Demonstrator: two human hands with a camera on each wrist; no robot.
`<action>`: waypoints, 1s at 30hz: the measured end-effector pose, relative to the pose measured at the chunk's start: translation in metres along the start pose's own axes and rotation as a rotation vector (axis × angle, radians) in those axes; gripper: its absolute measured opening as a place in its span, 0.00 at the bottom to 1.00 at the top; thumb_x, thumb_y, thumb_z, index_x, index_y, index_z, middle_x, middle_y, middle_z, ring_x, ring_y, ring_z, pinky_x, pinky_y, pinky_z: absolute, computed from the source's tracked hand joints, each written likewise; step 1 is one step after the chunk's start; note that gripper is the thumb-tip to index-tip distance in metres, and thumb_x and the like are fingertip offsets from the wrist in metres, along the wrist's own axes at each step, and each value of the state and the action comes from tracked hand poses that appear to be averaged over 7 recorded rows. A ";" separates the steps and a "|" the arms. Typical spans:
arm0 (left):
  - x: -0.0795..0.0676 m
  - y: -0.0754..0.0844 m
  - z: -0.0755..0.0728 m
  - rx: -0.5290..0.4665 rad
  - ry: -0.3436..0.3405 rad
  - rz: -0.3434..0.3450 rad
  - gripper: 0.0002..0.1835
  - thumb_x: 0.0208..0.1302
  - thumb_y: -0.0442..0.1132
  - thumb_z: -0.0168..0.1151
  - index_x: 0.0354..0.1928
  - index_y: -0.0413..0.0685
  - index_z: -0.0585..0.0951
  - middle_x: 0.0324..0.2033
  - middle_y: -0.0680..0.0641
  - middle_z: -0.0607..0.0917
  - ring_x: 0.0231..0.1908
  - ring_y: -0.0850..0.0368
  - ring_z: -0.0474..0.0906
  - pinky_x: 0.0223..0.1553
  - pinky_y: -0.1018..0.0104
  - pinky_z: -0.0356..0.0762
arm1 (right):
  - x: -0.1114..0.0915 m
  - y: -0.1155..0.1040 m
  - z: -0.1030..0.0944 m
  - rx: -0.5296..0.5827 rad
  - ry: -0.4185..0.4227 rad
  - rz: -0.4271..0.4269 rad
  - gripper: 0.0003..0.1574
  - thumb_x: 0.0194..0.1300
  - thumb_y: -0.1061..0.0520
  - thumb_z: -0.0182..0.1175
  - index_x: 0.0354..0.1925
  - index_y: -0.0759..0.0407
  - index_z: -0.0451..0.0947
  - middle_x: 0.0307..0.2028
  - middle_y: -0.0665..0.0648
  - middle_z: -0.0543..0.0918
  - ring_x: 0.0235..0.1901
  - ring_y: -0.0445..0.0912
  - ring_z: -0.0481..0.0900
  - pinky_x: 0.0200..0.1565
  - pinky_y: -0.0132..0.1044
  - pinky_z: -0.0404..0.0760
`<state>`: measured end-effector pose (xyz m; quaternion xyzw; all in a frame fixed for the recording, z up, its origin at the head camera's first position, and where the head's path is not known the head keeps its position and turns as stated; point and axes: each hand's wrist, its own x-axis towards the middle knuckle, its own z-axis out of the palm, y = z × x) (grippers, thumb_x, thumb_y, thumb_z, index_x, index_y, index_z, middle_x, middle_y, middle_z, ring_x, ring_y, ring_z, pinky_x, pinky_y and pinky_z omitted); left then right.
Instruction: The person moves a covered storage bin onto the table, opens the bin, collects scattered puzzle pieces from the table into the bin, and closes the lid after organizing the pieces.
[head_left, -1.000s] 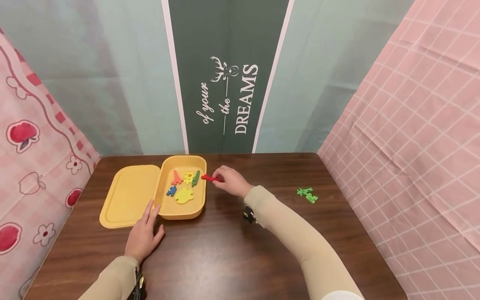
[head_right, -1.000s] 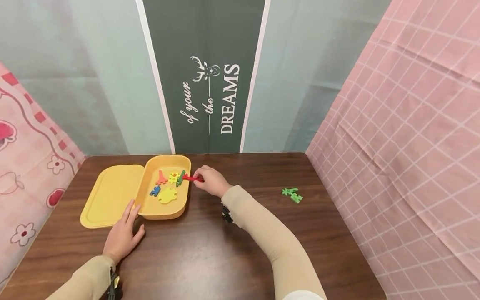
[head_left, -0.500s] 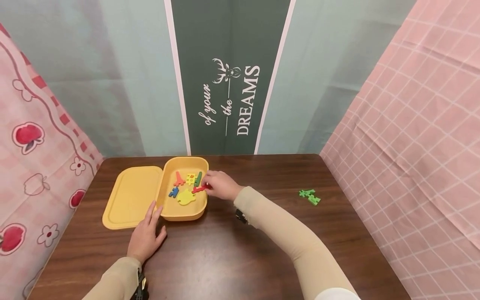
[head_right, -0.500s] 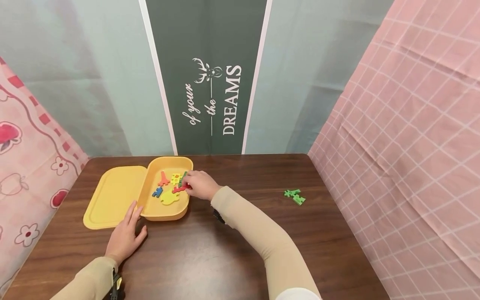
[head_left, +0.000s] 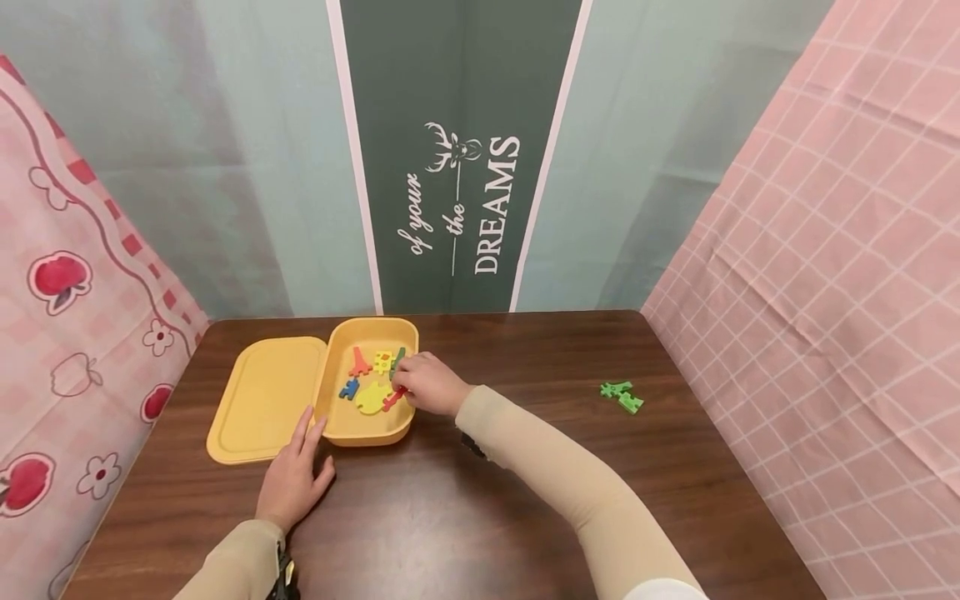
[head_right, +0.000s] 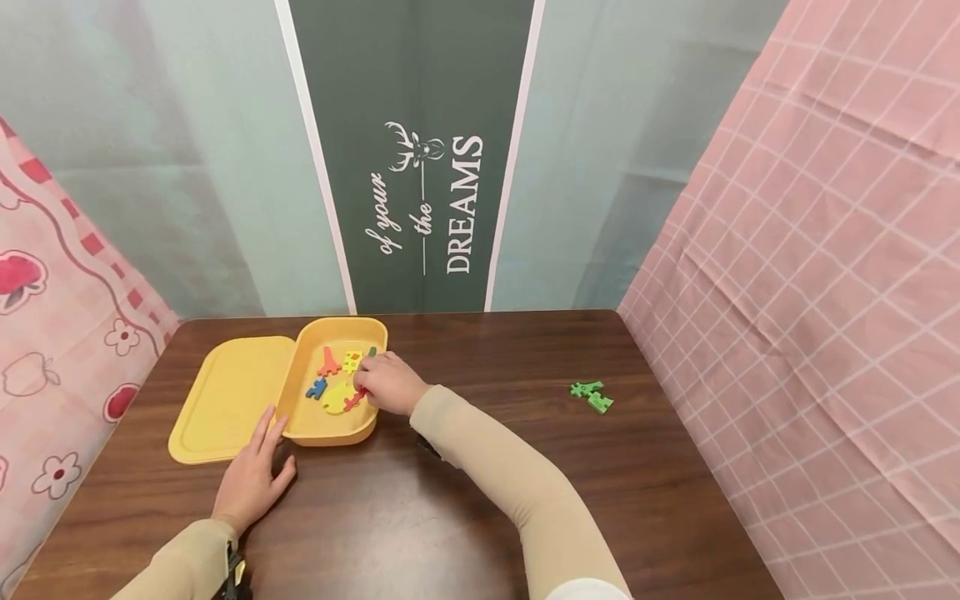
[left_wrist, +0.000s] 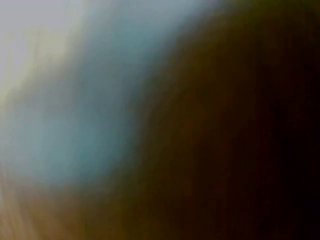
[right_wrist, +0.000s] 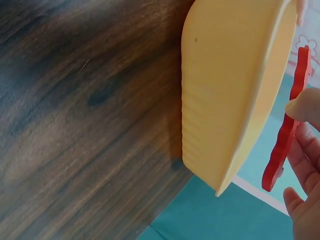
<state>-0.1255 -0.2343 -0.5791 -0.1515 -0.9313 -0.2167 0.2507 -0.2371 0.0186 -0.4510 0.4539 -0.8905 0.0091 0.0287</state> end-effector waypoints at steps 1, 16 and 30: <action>0.001 -0.001 0.000 0.001 0.003 0.003 0.40 0.49 0.41 0.62 0.68 0.48 0.62 0.69 0.43 0.57 0.31 0.39 0.75 0.35 0.43 0.73 | 0.001 0.000 0.001 0.001 0.003 0.002 0.08 0.59 0.56 0.62 0.39 0.49 0.82 0.39 0.48 0.77 0.44 0.43 0.72 0.55 0.34 0.64; 0.003 -0.005 -0.002 0.011 -0.008 0.005 0.40 0.49 0.42 0.64 0.67 0.48 0.63 0.69 0.43 0.57 0.32 0.40 0.76 0.36 0.43 0.74 | 0.011 -0.005 0.012 -0.006 -0.070 0.057 0.09 0.59 0.54 0.63 0.40 0.45 0.84 0.43 0.47 0.80 0.46 0.43 0.72 0.57 0.37 0.62; 0.004 -0.003 -0.003 0.007 -0.017 -0.011 0.40 0.49 0.42 0.64 0.67 0.48 0.63 0.69 0.44 0.56 0.34 0.40 0.77 0.38 0.43 0.74 | 0.018 -0.015 0.015 -0.119 -0.203 0.087 0.10 0.64 0.57 0.58 0.35 0.45 0.86 0.41 0.45 0.81 0.47 0.44 0.74 0.63 0.51 0.56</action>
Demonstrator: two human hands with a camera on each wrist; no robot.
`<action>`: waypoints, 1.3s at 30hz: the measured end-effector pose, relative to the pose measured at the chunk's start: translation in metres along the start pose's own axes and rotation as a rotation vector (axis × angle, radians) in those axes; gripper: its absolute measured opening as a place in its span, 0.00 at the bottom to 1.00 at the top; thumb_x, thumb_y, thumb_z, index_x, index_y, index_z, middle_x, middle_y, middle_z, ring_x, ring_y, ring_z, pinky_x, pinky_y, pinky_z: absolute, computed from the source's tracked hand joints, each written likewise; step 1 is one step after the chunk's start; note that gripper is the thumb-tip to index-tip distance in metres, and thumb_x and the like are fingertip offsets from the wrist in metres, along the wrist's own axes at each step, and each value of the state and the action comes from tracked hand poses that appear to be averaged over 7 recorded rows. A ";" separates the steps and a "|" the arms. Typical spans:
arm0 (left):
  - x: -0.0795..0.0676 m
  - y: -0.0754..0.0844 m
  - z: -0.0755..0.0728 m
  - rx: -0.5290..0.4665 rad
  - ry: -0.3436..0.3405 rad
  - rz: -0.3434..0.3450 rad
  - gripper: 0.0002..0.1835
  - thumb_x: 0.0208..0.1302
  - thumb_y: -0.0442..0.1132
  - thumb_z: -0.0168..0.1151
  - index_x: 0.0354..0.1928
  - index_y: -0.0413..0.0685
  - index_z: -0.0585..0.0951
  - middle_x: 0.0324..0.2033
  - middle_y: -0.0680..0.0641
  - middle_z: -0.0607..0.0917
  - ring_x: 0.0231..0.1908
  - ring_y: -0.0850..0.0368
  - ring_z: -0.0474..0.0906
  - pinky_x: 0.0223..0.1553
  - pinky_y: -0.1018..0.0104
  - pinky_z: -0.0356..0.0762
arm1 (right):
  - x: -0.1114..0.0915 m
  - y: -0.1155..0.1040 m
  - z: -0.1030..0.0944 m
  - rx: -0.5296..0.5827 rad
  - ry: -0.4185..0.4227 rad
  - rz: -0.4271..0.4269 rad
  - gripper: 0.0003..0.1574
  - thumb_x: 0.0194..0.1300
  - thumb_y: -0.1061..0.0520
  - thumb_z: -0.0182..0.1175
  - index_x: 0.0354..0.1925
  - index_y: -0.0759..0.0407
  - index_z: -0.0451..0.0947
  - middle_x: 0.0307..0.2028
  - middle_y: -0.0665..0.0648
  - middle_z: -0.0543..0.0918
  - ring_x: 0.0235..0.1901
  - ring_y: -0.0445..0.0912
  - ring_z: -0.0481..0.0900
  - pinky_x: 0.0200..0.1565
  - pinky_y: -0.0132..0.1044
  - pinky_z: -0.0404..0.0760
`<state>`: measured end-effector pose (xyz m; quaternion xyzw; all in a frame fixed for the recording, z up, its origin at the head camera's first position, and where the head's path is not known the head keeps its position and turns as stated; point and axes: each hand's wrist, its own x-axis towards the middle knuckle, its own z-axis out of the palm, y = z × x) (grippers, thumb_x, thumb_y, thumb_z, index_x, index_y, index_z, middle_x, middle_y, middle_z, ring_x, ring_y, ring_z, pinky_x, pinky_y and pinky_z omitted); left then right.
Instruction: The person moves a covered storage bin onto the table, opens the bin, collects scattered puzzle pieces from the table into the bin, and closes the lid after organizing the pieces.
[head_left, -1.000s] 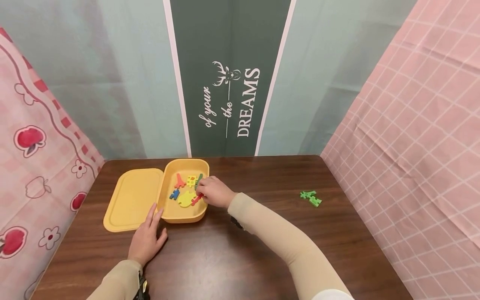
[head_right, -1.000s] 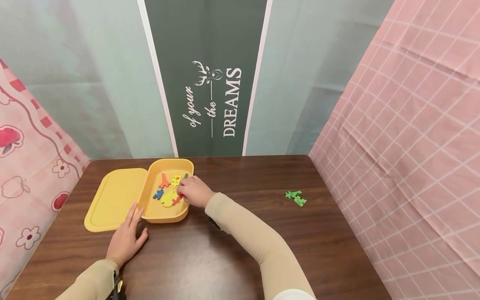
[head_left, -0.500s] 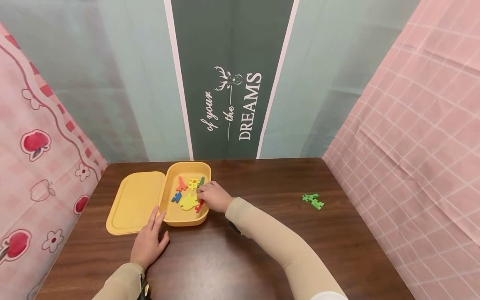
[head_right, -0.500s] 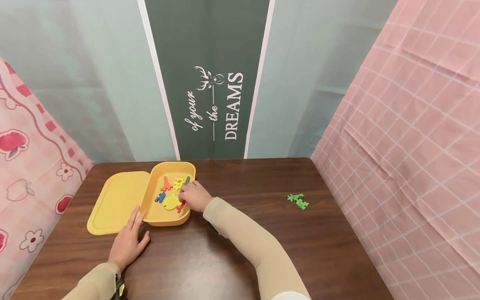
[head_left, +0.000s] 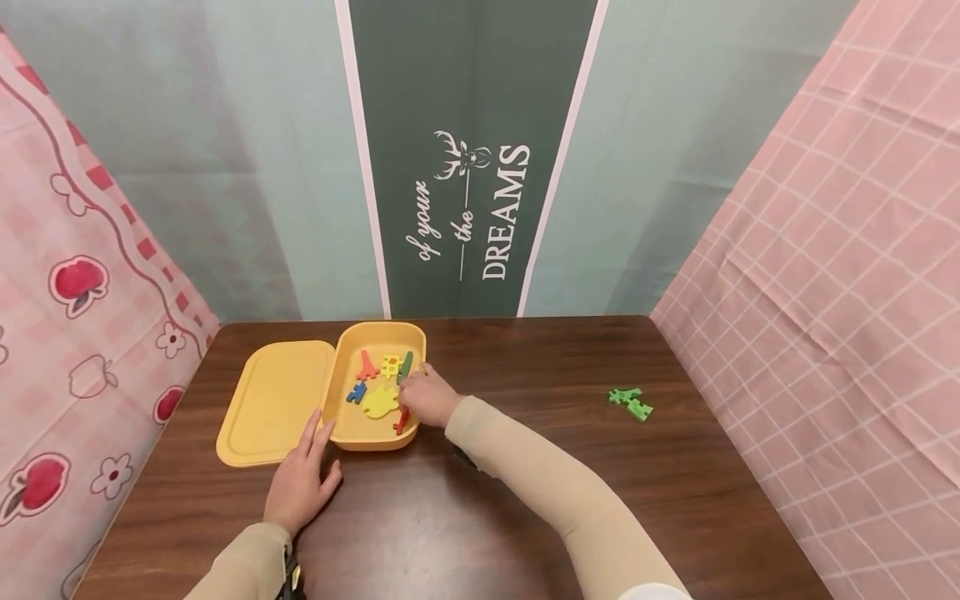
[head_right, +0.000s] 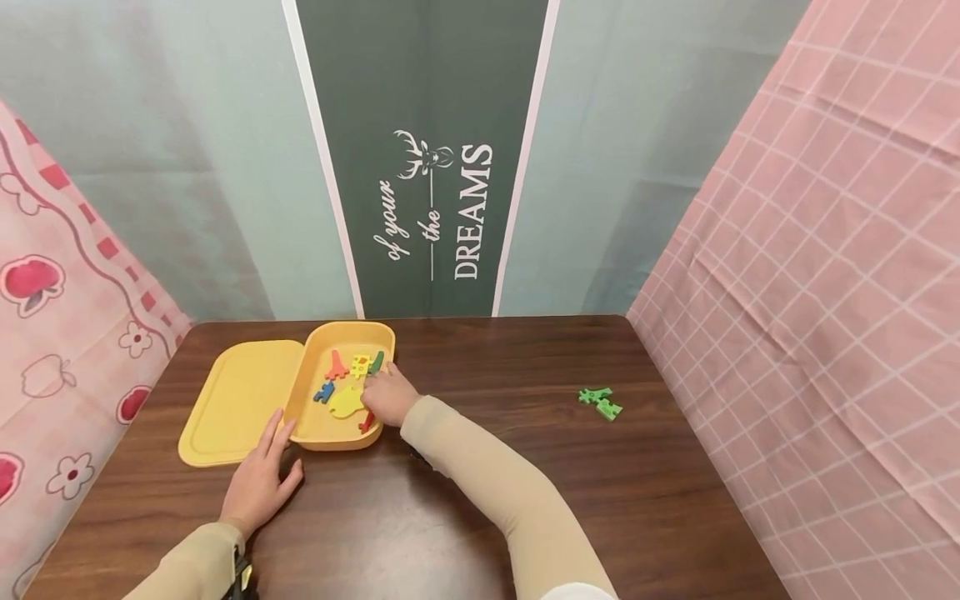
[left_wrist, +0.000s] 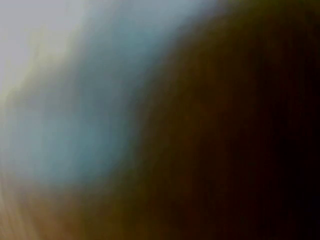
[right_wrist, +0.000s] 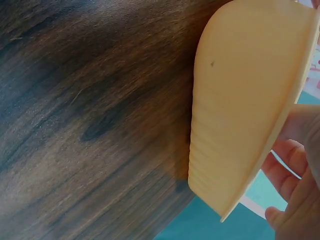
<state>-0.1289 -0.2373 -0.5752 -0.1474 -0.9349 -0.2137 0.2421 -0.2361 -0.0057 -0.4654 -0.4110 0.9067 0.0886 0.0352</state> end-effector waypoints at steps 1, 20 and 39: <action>-0.001 0.001 0.001 -0.001 0.000 -0.002 0.40 0.49 0.42 0.64 0.67 0.48 0.63 0.69 0.43 0.56 0.34 0.40 0.77 0.37 0.44 0.74 | -0.001 0.000 0.002 0.007 0.002 0.006 0.10 0.64 0.57 0.58 0.36 0.45 0.86 0.42 0.45 0.81 0.48 0.44 0.74 0.63 0.52 0.54; -0.005 0.003 0.002 -0.008 0.018 0.011 0.41 0.48 0.41 0.64 0.67 0.47 0.63 0.69 0.43 0.56 0.30 0.41 0.75 0.33 0.44 0.74 | -0.075 0.067 0.049 0.242 0.549 0.221 0.14 0.60 0.59 0.57 0.45 0.52 0.80 0.48 0.51 0.77 0.52 0.45 0.72 0.63 0.57 0.51; -0.004 0.006 -0.002 -0.002 -0.001 -0.002 0.41 0.48 0.40 0.65 0.66 0.45 0.63 0.69 0.40 0.57 0.28 0.40 0.74 0.35 0.42 0.73 | -0.125 0.102 0.060 0.284 0.557 0.343 0.17 0.60 0.58 0.61 0.49 0.56 0.80 0.49 0.54 0.78 0.53 0.49 0.73 0.61 0.60 0.53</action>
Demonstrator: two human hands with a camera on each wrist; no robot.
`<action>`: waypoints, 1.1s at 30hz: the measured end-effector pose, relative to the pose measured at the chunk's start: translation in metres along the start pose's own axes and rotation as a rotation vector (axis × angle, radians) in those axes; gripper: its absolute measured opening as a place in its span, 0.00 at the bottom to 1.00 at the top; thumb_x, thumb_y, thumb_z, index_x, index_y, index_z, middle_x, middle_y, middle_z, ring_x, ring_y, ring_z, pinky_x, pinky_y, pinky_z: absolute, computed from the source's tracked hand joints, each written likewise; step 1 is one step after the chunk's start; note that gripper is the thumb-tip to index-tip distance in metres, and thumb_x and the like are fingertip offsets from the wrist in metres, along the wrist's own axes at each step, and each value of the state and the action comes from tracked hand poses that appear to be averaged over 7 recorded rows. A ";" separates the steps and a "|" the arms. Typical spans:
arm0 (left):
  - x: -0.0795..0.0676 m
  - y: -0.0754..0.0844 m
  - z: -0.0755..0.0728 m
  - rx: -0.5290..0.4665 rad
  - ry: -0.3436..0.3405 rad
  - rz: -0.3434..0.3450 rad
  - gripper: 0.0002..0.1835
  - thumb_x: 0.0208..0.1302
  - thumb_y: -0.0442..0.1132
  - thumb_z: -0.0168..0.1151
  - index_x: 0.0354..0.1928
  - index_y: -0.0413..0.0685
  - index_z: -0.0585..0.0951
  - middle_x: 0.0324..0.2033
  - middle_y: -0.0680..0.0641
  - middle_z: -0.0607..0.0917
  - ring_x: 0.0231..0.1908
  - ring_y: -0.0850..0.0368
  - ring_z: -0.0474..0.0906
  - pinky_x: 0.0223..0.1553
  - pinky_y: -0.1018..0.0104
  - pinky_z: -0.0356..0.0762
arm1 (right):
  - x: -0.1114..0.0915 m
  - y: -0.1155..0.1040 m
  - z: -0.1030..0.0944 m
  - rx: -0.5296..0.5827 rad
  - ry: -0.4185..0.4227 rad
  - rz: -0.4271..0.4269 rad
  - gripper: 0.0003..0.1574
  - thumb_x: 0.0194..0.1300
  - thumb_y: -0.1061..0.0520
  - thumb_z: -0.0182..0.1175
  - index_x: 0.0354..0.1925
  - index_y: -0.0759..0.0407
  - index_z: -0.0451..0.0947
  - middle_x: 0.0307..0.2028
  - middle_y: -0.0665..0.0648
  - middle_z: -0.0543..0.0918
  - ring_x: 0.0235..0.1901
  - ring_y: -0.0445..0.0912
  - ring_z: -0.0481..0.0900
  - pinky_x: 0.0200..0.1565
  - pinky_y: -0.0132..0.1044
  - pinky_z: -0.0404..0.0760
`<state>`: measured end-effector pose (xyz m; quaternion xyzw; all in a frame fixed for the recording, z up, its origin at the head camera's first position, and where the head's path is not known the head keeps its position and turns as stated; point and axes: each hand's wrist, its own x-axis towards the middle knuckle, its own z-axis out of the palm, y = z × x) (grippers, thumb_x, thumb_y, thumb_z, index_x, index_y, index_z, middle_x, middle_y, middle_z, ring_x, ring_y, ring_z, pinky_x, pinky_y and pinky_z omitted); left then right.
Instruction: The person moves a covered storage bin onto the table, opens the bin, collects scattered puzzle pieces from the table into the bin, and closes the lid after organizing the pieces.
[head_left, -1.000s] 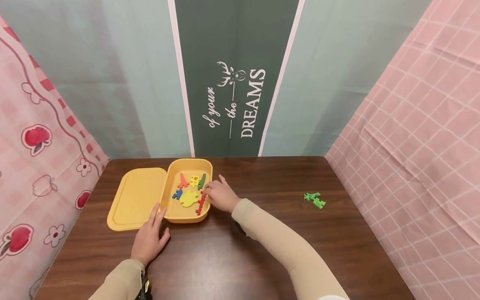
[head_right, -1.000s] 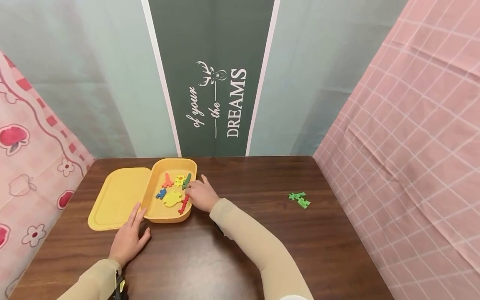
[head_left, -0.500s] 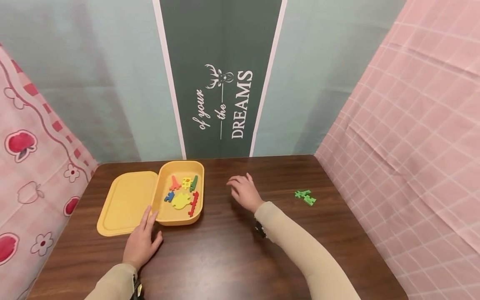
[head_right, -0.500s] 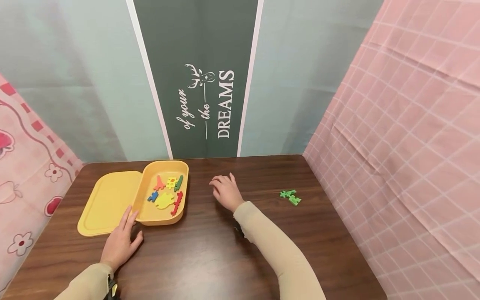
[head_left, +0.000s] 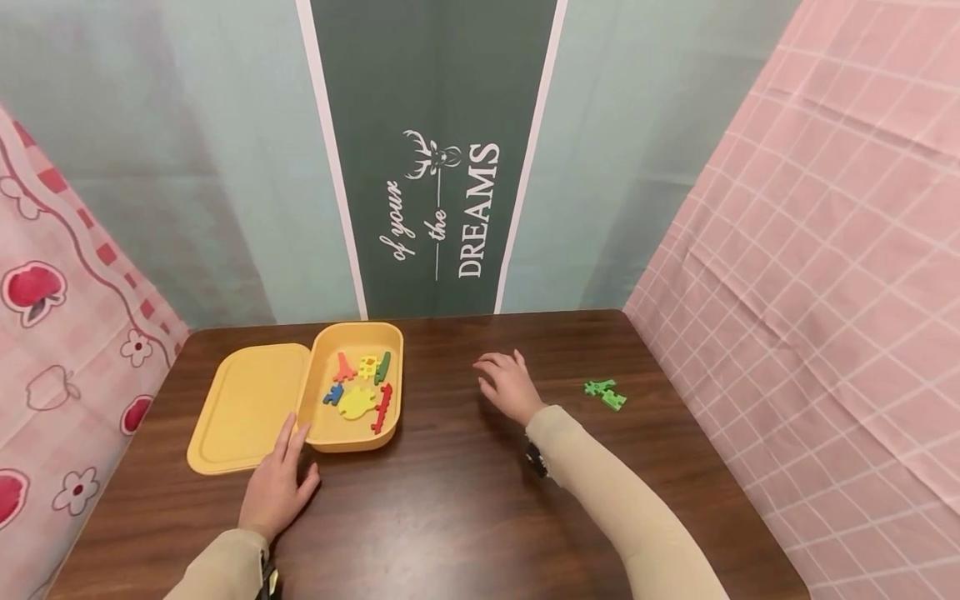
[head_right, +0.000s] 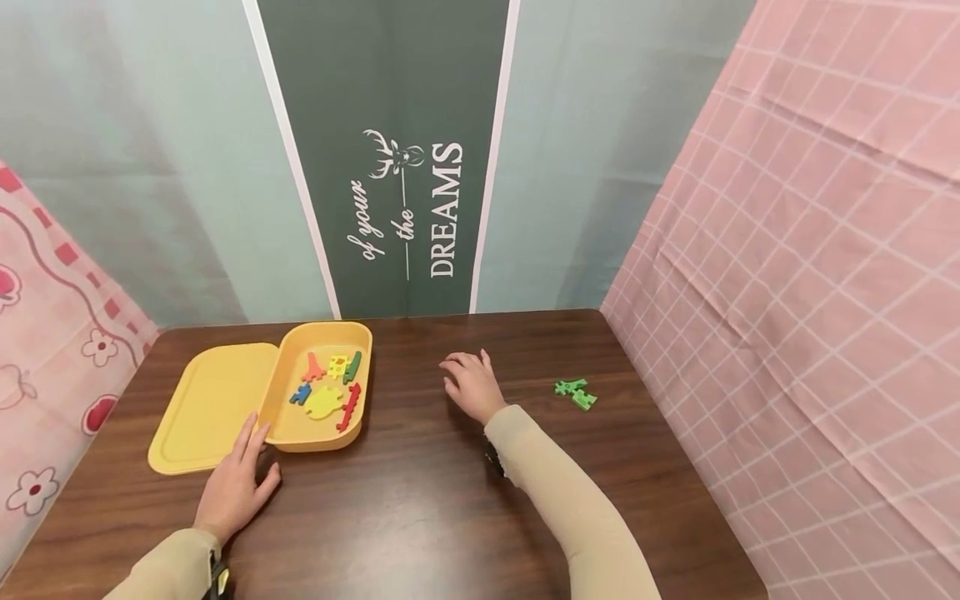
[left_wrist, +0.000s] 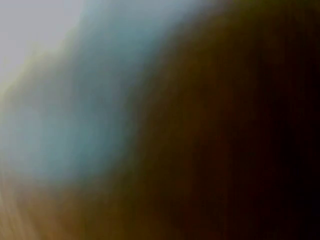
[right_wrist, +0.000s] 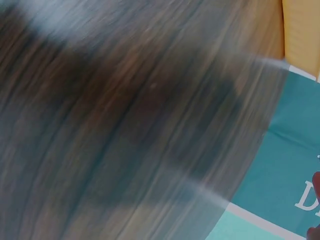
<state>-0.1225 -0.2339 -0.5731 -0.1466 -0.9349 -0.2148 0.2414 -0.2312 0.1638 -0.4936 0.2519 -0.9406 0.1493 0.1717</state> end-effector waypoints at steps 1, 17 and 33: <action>0.000 -0.001 0.000 -0.003 0.005 0.004 0.41 0.48 0.40 0.65 0.66 0.44 0.63 0.69 0.40 0.57 0.29 0.40 0.74 0.35 0.41 0.73 | -0.001 0.002 -0.001 -0.003 -0.002 0.002 0.18 0.60 0.57 0.61 0.50 0.56 0.79 0.50 0.54 0.78 0.54 0.49 0.73 0.61 0.60 0.53; 0.000 -0.005 0.007 -0.008 0.008 0.012 0.42 0.48 0.40 0.64 0.68 0.47 0.61 0.70 0.42 0.55 0.31 0.38 0.75 0.35 0.41 0.72 | -0.024 0.048 -0.014 0.020 -0.059 0.225 0.29 0.62 0.49 0.61 0.58 0.59 0.73 0.54 0.60 0.75 0.55 0.56 0.71 0.61 0.61 0.53; -0.001 -0.010 0.010 -0.003 0.007 0.022 0.41 0.48 0.41 0.64 0.68 0.46 0.61 0.70 0.42 0.55 0.31 0.37 0.75 0.35 0.41 0.72 | -0.052 0.080 -0.016 0.029 -0.106 0.451 0.32 0.63 0.47 0.58 0.60 0.62 0.70 0.57 0.66 0.72 0.58 0.59 0.68 0.60 0.63 0.49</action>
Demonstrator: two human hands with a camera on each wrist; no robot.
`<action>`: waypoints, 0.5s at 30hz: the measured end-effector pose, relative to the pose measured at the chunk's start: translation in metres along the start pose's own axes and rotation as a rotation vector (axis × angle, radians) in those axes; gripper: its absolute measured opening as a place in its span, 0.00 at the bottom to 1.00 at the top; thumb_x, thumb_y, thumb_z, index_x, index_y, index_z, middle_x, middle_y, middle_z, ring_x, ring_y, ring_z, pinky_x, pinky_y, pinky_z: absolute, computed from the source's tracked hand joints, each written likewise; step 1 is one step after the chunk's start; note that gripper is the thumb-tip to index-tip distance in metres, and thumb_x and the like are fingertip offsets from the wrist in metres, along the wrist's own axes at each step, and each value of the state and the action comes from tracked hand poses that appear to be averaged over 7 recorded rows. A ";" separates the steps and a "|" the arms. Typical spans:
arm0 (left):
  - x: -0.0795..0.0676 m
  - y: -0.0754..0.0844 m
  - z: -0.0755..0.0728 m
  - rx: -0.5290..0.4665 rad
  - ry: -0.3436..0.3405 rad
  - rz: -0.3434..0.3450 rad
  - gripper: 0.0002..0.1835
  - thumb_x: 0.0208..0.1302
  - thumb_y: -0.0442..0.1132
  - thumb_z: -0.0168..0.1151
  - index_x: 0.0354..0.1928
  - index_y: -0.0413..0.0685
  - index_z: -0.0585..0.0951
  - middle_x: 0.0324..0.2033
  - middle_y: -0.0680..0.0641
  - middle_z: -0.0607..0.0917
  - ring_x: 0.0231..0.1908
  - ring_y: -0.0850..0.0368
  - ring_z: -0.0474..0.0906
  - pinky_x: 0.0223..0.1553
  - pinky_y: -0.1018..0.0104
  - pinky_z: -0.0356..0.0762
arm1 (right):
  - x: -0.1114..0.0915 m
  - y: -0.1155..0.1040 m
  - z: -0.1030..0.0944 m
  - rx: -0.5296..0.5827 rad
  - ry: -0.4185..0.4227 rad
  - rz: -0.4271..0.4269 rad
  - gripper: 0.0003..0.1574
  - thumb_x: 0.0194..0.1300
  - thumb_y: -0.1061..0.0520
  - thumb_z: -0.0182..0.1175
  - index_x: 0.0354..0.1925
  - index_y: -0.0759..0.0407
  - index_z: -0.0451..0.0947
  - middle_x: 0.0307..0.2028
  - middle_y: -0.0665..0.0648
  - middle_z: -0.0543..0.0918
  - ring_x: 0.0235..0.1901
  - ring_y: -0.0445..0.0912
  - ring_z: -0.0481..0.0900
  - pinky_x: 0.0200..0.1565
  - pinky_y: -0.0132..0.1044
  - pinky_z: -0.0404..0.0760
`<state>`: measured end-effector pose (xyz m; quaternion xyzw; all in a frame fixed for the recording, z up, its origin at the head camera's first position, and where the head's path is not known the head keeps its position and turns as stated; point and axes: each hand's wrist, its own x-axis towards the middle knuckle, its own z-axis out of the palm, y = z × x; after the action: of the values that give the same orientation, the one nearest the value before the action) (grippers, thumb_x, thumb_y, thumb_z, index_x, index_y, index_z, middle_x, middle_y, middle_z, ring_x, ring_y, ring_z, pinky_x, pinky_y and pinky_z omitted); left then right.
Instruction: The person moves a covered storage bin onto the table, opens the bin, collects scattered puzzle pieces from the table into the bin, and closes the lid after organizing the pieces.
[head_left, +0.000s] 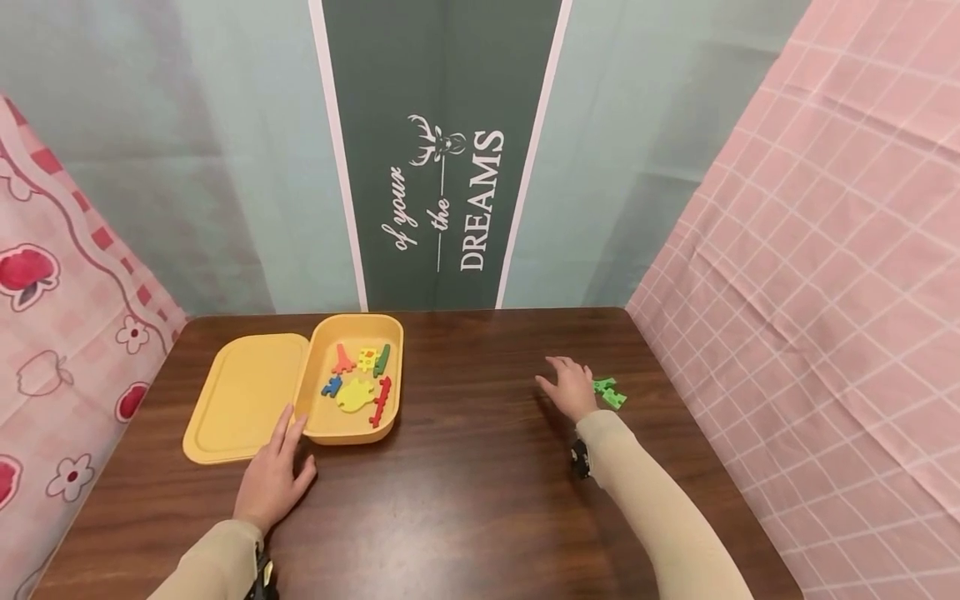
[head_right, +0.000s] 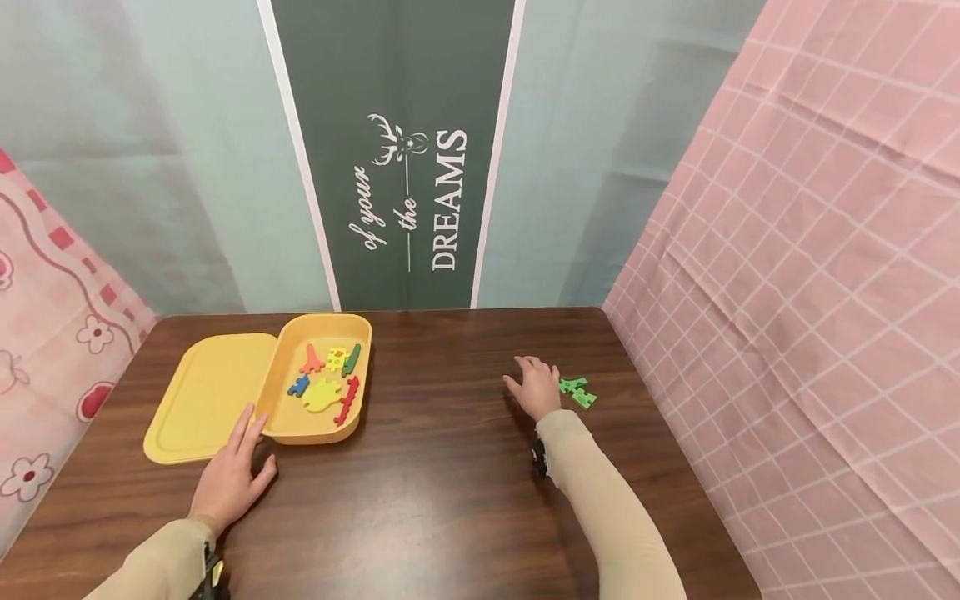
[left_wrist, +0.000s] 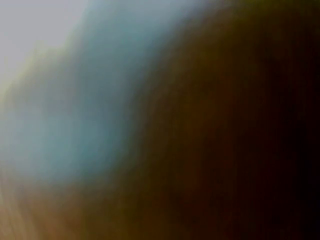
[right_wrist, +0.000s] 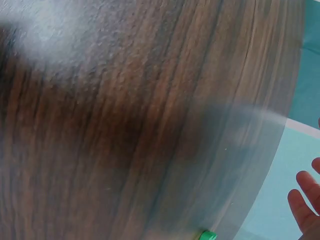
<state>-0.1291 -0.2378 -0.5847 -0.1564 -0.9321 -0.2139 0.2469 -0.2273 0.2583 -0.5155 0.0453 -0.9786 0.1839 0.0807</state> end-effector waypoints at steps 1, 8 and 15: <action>0.001 0.000 -0.001 0.000 0.000 0.000 0.41 0.49 0.41 0.64 0.68 0.46 0.61 0.70 0.42 0.55 0.31 0.37 0.75 0.35 0.41 0.72 | 0.000 0.001 -0.001 -0.006 -0.008 0.013 0.32 0.63 0.46 0.58 0.61 0.62 0.69 0.58 0.66 0.72 0.58 0.59 0.67 0.61 0.63 0.49; 0.006 0.001 -0.004 -0.003 0.001 -0.002 0.41 0.48 0.40 0.64 0.68 0.46 0.61 0.70 0.42 0.55 0.33 0.37 0.75 0.36 0.41 0.72 | -0.001 0.008 0.001 -0.030 -0.028 0.050 0.33 0.62 0.46 0.59 0.60 0.63 0.70 0.57 0.68 0.71 0.57 0.63 0.67 0.60 0.64 0.50; 0.004 0.004 -0.004 -0.007 -0.004 -0.007 0.41 0.48 0.41 0.63 0.67 0.47 0.62 0.70 0.42 0.54 0.32 0.37 0.75 0.35 0.41 0.73 | -0.003 0.032 0.000 -0.086 -0.029 0.132 0.37 0.61 0.43 0.58 0.61 0.65 0.68 0.60 0.72 0.64 0.61 0.66 0.59 0.58 0.66 0.51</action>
<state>-0.1296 -0.2358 -0.5782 -0.1545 -0.9324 -0.2175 0.2437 -0.2284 0.2880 -0.5269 -0.0201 -0.9875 0.1458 0.0561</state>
